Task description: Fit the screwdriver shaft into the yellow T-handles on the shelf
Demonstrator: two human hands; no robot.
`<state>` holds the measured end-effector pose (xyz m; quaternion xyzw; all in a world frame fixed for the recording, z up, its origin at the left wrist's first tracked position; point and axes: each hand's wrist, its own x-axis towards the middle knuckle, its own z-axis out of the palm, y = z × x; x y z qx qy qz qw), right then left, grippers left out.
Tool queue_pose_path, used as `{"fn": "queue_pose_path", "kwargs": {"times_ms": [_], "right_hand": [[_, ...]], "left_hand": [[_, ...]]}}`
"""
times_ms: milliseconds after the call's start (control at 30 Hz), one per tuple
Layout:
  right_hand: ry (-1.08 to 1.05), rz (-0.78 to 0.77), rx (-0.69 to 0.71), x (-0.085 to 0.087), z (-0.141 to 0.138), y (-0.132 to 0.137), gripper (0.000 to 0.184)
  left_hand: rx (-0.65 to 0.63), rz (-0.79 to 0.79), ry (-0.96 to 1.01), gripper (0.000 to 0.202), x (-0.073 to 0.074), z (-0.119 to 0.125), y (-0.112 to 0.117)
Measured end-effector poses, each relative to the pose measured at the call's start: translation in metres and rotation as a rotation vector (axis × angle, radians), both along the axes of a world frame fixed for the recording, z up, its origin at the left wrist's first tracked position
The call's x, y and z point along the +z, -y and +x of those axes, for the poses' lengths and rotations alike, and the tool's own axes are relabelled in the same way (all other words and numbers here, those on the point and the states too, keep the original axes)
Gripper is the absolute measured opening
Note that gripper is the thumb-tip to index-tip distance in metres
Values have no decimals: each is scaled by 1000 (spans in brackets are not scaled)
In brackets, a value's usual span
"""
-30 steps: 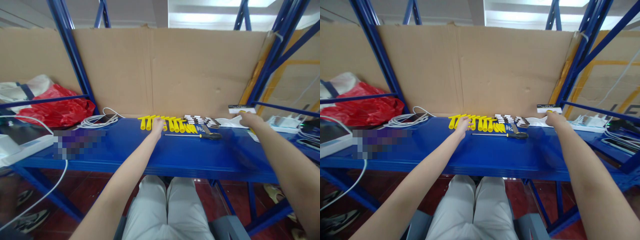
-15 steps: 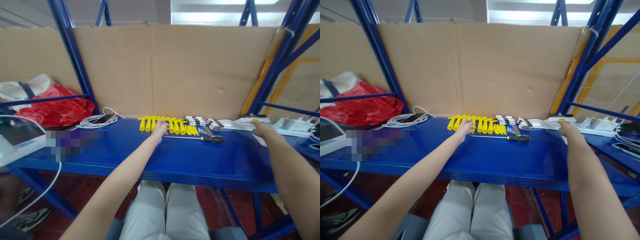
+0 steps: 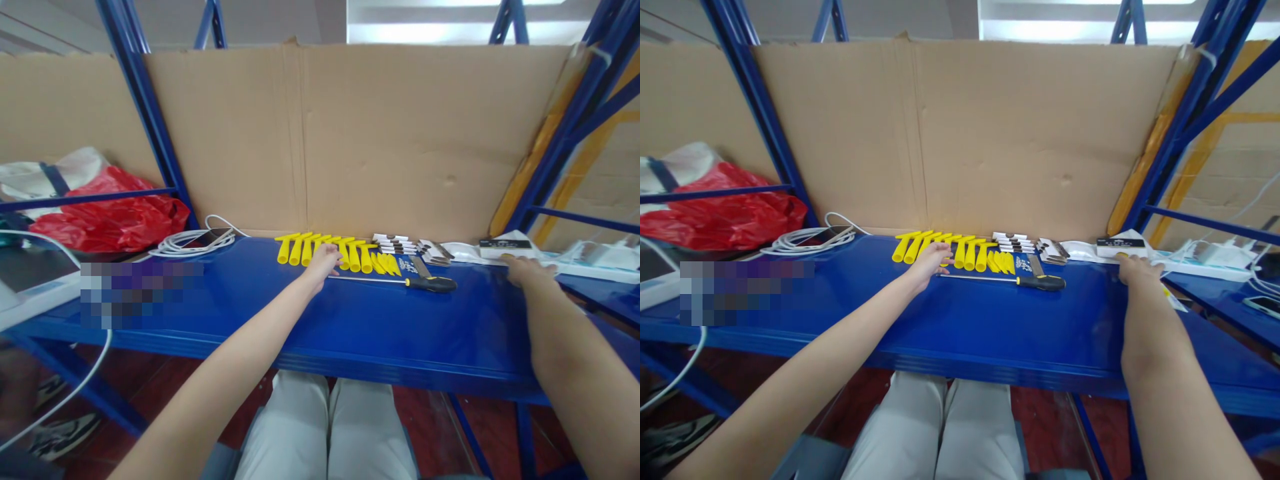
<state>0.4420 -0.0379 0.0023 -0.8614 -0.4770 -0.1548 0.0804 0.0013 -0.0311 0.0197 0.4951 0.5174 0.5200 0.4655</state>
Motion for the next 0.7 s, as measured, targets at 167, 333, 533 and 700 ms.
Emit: {"fn": "queue_pose_path", "kwargs": {"times_ms": [167, 333, 533, 700], "right_hand": [[-34, -129, -28, 4, -8, 10, 55], [-56, -141, -53, 4, -11, 14, 59], [-48, -129, -58, -1, -6, 11, 60], [-95, -82, -37, 0, -4, 11, 58]], "left_hand": [[-29, -4, -16, 16, -1, 0, 0], [-62, 6, -52, 15, -2, -2, -1], [-82, 9, -78, 17, -4, -3, -3], [-83, 2, -94, 17, -2, -2, -2]]}}
